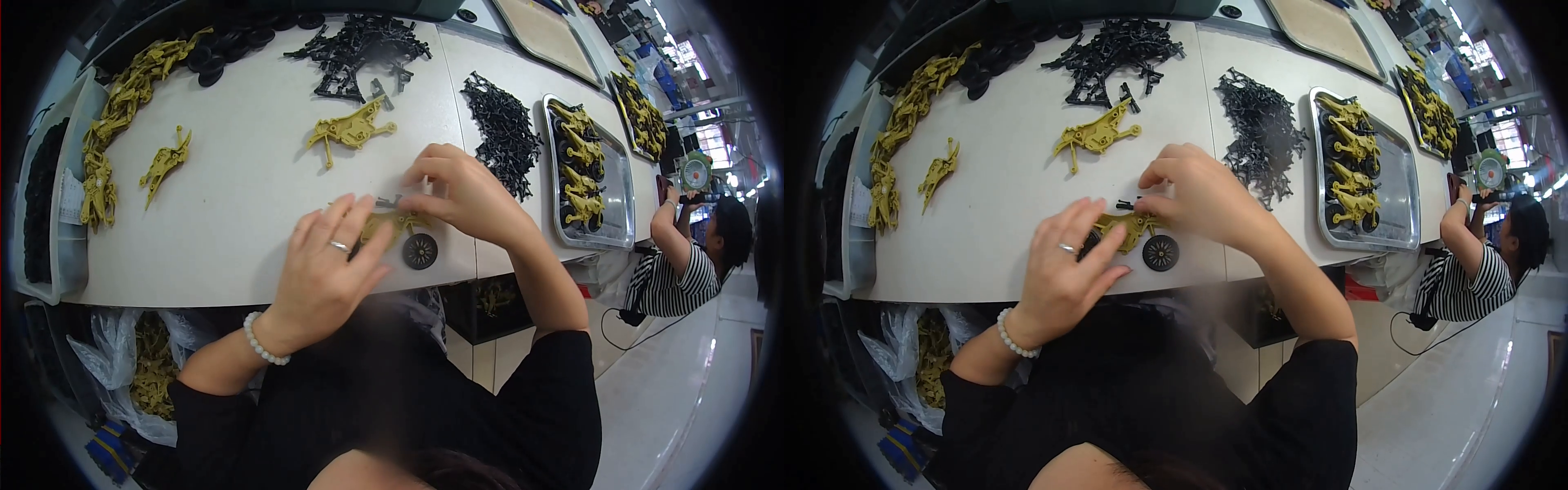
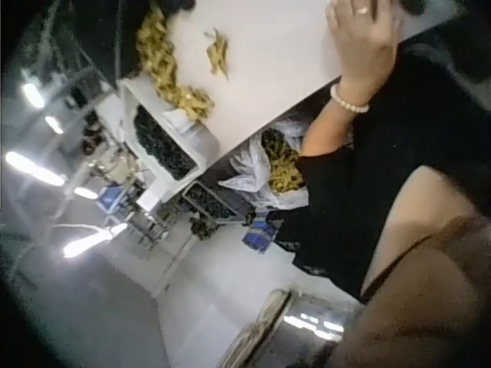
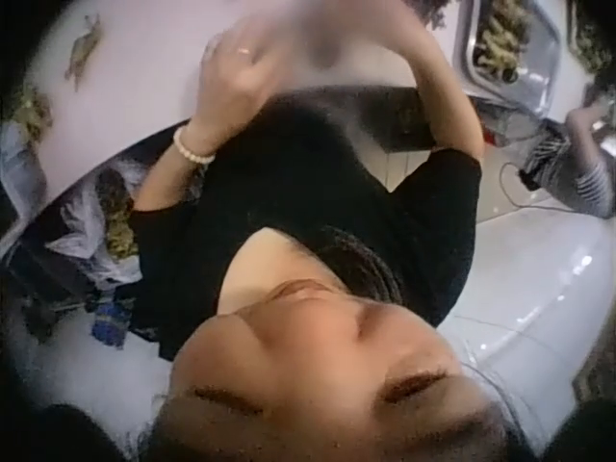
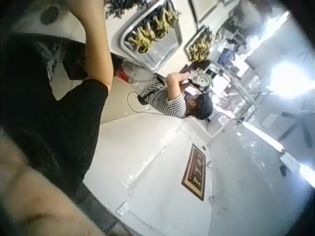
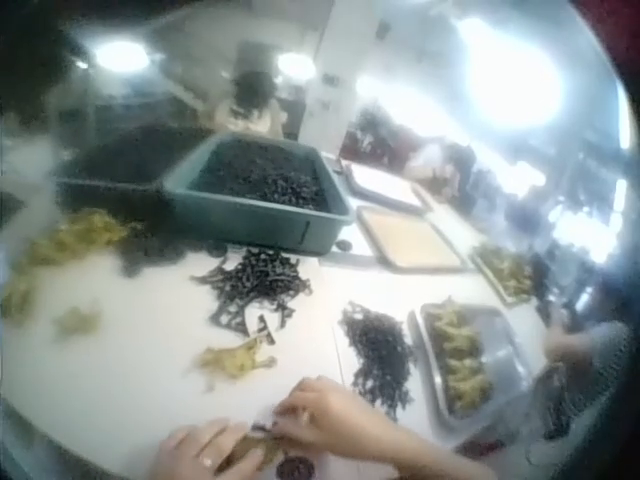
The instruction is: The person assembles a plastic toy motorcycle by hand, attaching plastic wheels, handlebars, plastic fairings, and exhaust pipes to a toy motorcycle chassis.
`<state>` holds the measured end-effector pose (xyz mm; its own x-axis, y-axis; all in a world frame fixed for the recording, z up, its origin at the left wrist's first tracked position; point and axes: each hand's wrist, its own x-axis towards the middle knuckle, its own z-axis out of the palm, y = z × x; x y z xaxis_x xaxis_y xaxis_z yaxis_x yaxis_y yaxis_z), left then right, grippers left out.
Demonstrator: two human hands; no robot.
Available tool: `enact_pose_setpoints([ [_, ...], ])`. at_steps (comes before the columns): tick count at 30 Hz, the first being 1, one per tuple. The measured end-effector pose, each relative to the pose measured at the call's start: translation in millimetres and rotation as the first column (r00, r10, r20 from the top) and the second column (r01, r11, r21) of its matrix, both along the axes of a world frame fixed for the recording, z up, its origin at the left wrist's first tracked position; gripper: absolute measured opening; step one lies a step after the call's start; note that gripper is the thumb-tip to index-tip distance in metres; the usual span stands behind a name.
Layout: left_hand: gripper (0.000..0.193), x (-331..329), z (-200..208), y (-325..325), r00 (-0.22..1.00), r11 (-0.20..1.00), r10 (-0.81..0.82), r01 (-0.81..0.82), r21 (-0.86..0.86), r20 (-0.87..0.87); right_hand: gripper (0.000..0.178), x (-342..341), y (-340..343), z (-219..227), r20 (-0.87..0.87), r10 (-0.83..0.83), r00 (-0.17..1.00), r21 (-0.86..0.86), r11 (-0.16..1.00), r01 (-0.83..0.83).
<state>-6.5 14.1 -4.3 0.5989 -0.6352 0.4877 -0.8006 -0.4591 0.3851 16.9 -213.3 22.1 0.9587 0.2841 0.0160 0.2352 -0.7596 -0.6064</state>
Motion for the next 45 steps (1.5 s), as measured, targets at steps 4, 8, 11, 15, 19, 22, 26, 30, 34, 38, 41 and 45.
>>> enact_pose_setpoints([
  [4, 0.03, -3, -20, -6, 1.0, 0.993, -0.017, 0.014, 0.116, 0.02, 0.02, 25, 4, 2, -0.264, 0.144, 0.954, 0.043, 0.99, -0.138],
  [8, 0.03, -5, -21, -4, 1.0, 0.995, -0.012, 0.009, 0.095, 0.028, 0.017, 33, 3, 1, -0.331, 0.103, 0.938, 0.046, 0.995, -0.093],
  [11, 0.029, -8, -21, 1, 0.999, 0.996, -0.029, 0.028, 0.081, 0.014, 0.014, 25, 2, 4, -0.107, 0.095, 0.99, -0.022, 0.995, -0.098],
  [15, 0.03, -10, -23, 8, 0.999, 0.996, -0.045, 0.044, 0.071, 0.016, 0.014, 15, -1, 3, -0.078, 0.179, 0.981, 0.027, 0.984, -0.178],
  [19, 0.029, -10, -21, 7, 0.999, 0.998, -0.049, 0.049, 0.04, -0.007, 0.018, 8, -1, -7, 0.053, 0.247, 0.968, -0.057, 0.968, -0.244],
  [22, 0.032, -10, -18, 2, 0.997, 0.999, -0.042, 0.044, 0.022, -0.065, 0.018, 6, -1, -10, 0.167, 0.262, 0.95, -0.131, 0.961, -0.242],
  [26, 0.028, -8, -23, -1, 1.0, 1.0, -0.016, 0.017, 0.006, -0.024, 0.015, 5, -3, -8, 0.003, 0.111, 0.994, 0.088, 0.99, -0.111],
  [30, 0.024, -6, -23, -1, 0.999, 0.999, -0.031, 0.031, -0.005, -0.008, 0.015, 6, -13, -3, -0.241, 0.144, 0.96, 0.326, 0.944, -0.06],
  [34, 0.025, -8, -25, -1, 0.999, 1.0, -0.015, 0.014, -0.021, -0.035, 0.014, 10, -7, 2, -0.327, 0.22, 0.919, 0.295, 0.948, -0.122],
  [38, 0.027, -8, -26, -2, 0.998, 0.999, -0.024, 0.022, -0.037, -0.052, 0.014, 15, -3, 4, -0.301, 0.271, 0.914, 0.244, 0.949, -0.201],
  [41, 0.027, -7, -25, -2, 0.997, 0.999, -0.031, 0.028, -0.047, -0.064, 0.016, 16, -4, -2, -0.236, 0.337, 0.911, 0.173, 0.937, -0.302],
  [45, 0.029, -6, -28, -1, 0.997, 0.998, -0.044, 0.041, -0.049, -0.068, 0.015, 22, -2, -3, -0.252, 0.362, 0.897, 0.141, 0.931, -0.337],
])
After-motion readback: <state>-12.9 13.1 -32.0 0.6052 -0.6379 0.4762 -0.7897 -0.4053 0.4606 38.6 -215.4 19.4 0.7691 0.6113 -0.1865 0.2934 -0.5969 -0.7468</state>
